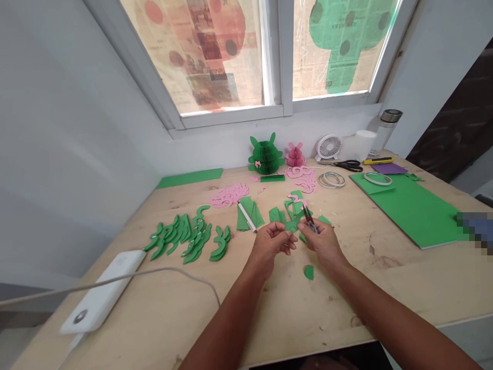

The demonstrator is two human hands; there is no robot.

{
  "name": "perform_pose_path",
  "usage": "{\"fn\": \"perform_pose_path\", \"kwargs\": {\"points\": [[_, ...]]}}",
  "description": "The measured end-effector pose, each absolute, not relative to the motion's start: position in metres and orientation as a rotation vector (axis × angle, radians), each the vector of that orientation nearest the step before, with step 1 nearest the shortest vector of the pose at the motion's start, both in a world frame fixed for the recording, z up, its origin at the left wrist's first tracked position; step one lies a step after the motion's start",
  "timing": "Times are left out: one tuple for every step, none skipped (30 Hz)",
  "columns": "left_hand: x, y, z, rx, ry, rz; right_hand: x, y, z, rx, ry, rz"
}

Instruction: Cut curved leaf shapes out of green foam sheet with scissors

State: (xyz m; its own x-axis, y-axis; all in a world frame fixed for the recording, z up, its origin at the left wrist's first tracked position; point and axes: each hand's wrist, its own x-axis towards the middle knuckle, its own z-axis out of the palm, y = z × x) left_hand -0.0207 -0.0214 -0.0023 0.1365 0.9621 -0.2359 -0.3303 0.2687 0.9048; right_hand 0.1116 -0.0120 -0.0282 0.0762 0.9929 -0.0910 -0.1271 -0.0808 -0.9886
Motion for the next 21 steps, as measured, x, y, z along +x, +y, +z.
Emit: {"fn": "perform_pose_path", "kwargs": {"points": [[-0.021,-0.021,-0.002,0.802,1.002,1.114,0.112,-0.012,-0.029,-1.212,-1.026,1.279],[-0.021,-0.021,-0.002,0.792,1.011,1.127,0.112,-0.012,-0.029,-1.204,-1.039,1.293],[-0.022,-0.020,-0.002,0.778,1.022,1.139,0.113,-0.012,-0.029,-1.193,-1.054,1.305],[-0.023,-0.018,-0.003,0.762,1.033,1.152,0.113,-0.013,-0.028,-1.179,-1.073,1.317],[-0.023,-0.016,-0.004,0.744,1.044,1.165,0.113,-0.014,-0.026,-1.165,-1.093,1.328],[-0.024,-0.015,-0.005,0.726,1.055,1.178,0.113,-0.015,-0.024,-1.146,-1.108,1.331],[-0.025,-0.013,-0.006,0.710,1.063,1.195,0.113,-0.016,-0.022,-1.125,-1.139,1.334],[-0.026,-0.012,-0.007,0.696,1.070,1.210,0.113,-0.017,-0.020,-1.110,-1.157,1.327],[-0.026,-0.011,-0.007,0.683,1.075,1.224,0.113,-0.018,-0.018,-1.106,-1.169,1.338],[-0.027,-0.010,-0.008,0.674,1.077,1.236,0.112,-0.018,-0.017,-1.110,-1.183,1.353],[-0.027,-0.010,-0.008,0.666,1.077,1.247,0.111,-0.019,-0.017,-1.118,-1.196,1.368],[-0.027,-0.010,-0.009,0.661,1.077,1.256,0.111,-0.019,-0.017,-1.128,-1.216,1.385],[-0.027,-0.010,-0.009,0.656,1.077,1.267,0.110,-0.018,-0.018,-1.138,-1.240,1.397],[-0.028,-0.010,-0.008,0.652,1.074,1.276,0.109,-0.018,-0.019,-1.145,-1.264,1.405],[-0.028,-0.010,-0.008,0.647,1.069,1.284,0.109,-0.018,-0.020,-1.150,-1.288,1.408],[-0.028,-0.010,-0.007,0.641,1.060,1.288,0.109,-0.017,-0.021,-1.157,-1.305,1.411],[-0.028,-0.010,-0.006,0.632,1.047,1.288,0.108,-0.017,-0.022,-1.162,-1.315,1.411],[-0.029,-0.010,-0.006,0.622,1.030,1.284,0.108,-0.017,-0.023,-1.167,-1.320,1.413],[-0.029,-0.010,-0.005,0.610,1.012,1.277,0.108,-0.017,-0.024,-1.170,-1.321,1.415],[-0.030,-0.011,-0.005,0.599,0.993,1.269,0.108,-0.017,-0.025,-1.170,-1.322,1.419],[-0.030,-0.011,-0.005,0.589,0.975,1.261,0.108,-0.017,-0.025,-1.169,-1.321,1.427]]}}
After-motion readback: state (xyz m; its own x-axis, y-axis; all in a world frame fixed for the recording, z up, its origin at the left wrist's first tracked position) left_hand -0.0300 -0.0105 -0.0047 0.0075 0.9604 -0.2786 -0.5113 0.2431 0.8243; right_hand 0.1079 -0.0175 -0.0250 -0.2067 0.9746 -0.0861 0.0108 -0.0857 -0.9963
